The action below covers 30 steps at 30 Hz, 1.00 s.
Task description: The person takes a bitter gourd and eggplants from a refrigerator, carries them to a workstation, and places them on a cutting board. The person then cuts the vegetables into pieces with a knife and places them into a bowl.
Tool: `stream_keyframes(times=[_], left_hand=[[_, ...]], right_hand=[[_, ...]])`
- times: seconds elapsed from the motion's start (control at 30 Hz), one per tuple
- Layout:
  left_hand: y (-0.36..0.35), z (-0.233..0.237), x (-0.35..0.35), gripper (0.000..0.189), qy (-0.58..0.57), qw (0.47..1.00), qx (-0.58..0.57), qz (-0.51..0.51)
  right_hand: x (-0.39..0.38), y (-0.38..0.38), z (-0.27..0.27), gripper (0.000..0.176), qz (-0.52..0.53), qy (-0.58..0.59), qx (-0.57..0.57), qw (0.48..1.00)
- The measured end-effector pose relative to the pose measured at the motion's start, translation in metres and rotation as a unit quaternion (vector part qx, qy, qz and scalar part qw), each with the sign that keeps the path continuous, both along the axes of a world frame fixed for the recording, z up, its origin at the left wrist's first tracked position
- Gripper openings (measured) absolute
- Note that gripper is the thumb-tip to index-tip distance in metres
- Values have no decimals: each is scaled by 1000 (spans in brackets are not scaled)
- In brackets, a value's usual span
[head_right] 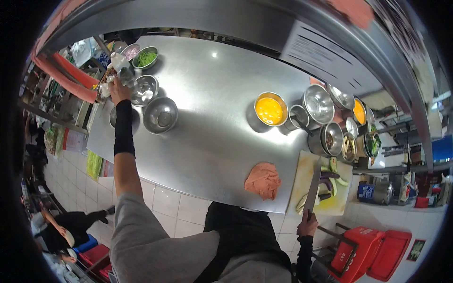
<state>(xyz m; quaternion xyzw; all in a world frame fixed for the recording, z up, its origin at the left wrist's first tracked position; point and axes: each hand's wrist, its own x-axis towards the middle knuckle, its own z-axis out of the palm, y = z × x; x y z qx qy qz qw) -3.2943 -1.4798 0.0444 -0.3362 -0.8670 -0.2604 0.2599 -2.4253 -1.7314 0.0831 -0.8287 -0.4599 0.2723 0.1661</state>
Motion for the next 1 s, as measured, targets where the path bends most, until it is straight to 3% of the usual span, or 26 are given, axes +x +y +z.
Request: stream_keyframes(times=[0.07,0.1,0.13,0.2,0.23,0.27,0.33,0.37,0.4,0.43,0.47,0.53,0.63,0.73,0.77,0.83,0.9,0.93,1.0], left_hand=[[-15,18,32,34,156,986,-39,-52],[-22,24,45,36,167,982,-27,-85],[-24,29,60,37,175,976,-10,-126],[-38,47,125,44,84,986,-59,-130],[-47,40,162,44,7,973,13,-230],[-57,35,206,45,-104,948,33,-300],[-82,27,312,47,-348,861,28,-369],[-90,-17,351,49,-273,857,9,-438],[-110,-17,426,53,-494,741,58,-452],[-117,-42,476,55,-525,722,-12,-451],[-128,-24,539,56,-618,667,-50,-414],[-125,-90,611,56,-536,703,-43,-465],[-119,-95,684,66,-558,724,-56,-401],[-138,-73,735,79,-324,882,-134,-316],[-159,-56,756,91,-157,908,-142,-361],[-185,-97,793,93,-117,821,-136,-542],[-219,-45,871,89,-151,749,-323,-558],[-231,-51,902,87,-145,761,-366,-516],[-239,-94,929,75,-109,778,-311,-534]], right_hand=[[16,-2,-18,47,6,3,20,1000],[32,-8,-33,48,22,-6,43,999],[5,2,6,48,-4,-6,-12,1000],[33,-9,-8,50,7,-42,2,999],[53,-19,-27,50,12,-48,48,998],[54,-21,-19,47,-76,31,28,996],[73,-34,-23,43,-108,70,90,988],[85,-38,-20,41,-125,64,83,987],[99,-50,-22,42,-127,52,97,986],[115,-59,-25,42,-124,40,112,985],[130,-63,-24,42,-116,27,127,985],[155,-80,-17,38,-149,100,103,978],[211,-124,-35,37,-142,249,81,955],[257,-163,-52,36,-81,290,10,954],[268,-172,-55,36,-70,295,-11,953],[289,-187,-69,35,-76,327,-21,942],[302,-193,-79,33,-96,363,-28,926],[309,-192,-81,32,-101,359,-9,928],[320,-179,-92,30,-94,362,37,927]])
